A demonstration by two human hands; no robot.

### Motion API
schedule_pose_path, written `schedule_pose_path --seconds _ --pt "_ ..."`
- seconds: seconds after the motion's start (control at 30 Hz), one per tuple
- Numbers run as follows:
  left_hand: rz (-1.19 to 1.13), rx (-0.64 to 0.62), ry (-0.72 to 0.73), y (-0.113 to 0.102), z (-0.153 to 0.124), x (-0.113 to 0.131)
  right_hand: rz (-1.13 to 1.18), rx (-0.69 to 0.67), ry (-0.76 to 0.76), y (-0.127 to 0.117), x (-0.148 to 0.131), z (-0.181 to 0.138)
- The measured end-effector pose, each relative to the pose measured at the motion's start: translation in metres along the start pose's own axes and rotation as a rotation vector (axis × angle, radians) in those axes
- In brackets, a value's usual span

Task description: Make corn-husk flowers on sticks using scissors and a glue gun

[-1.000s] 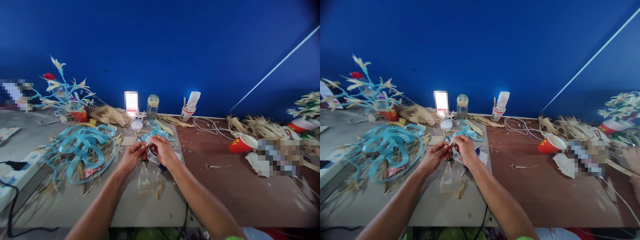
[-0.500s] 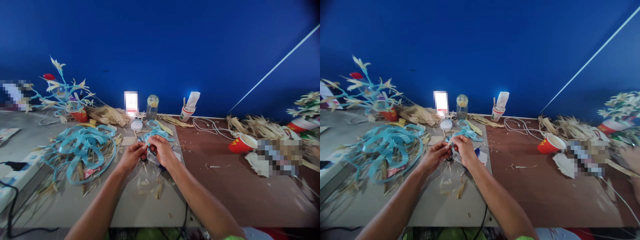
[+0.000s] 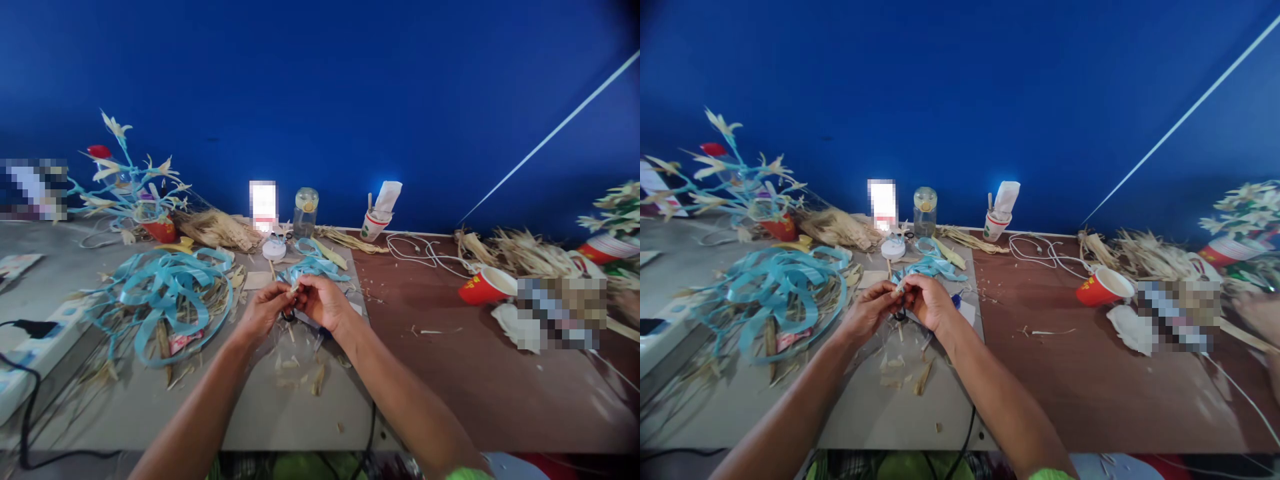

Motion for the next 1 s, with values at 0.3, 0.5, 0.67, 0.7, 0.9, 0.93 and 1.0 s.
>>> schedule_pose_path --seconds 0.3,0.5,0.67,0.7,0.9,0.93,1.0 --pt "-0.071 0.019 -0.056 -0.001 -0.001 -0.002 0.178 0.098 -0.010 -0.010 -0.009 0.002" --pt "-0.135 0.094 -0.105 -0.004 0.001 -0.004 0.263 0.136 -0.017 -0.015 -0.013 0.002" --pt "-0.186 0.108 -0.130 -0.006 0.001 -0.003 0.130 0.133 -0.002 -0.012 0.000 0.002" --pt "-0.200 0.106 -0.129 -0.006 0.001 -0.002 0.110 0.127 -0.012 -0.011 0.001 0.002" --pt "-0.260 0.087 -0.101 -0.008 0.002 0.004 0.006 0.106 -0.113 -0.005 0.004 -0.001" --pt "-0.265 0.088 -0.106 -0.008 0.002 0.003 -0.017 0.108 -0.142 -0.004 0.003 -0.002" --pt "-0.255 0.079 -0.106 -0.007 0.001 0.003 -0.059 0.112 -0.200 -0.003 0.000 -0.005"
Point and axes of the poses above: each hand's wrist, its own z-axis towards the middle knuckle, its own y-axis out of the palm, x = y × z, the point moved 9 cm from there along z, towards the middle knuckle, and after that the axes turned 14 degrees about x, right-handed, at the moved point
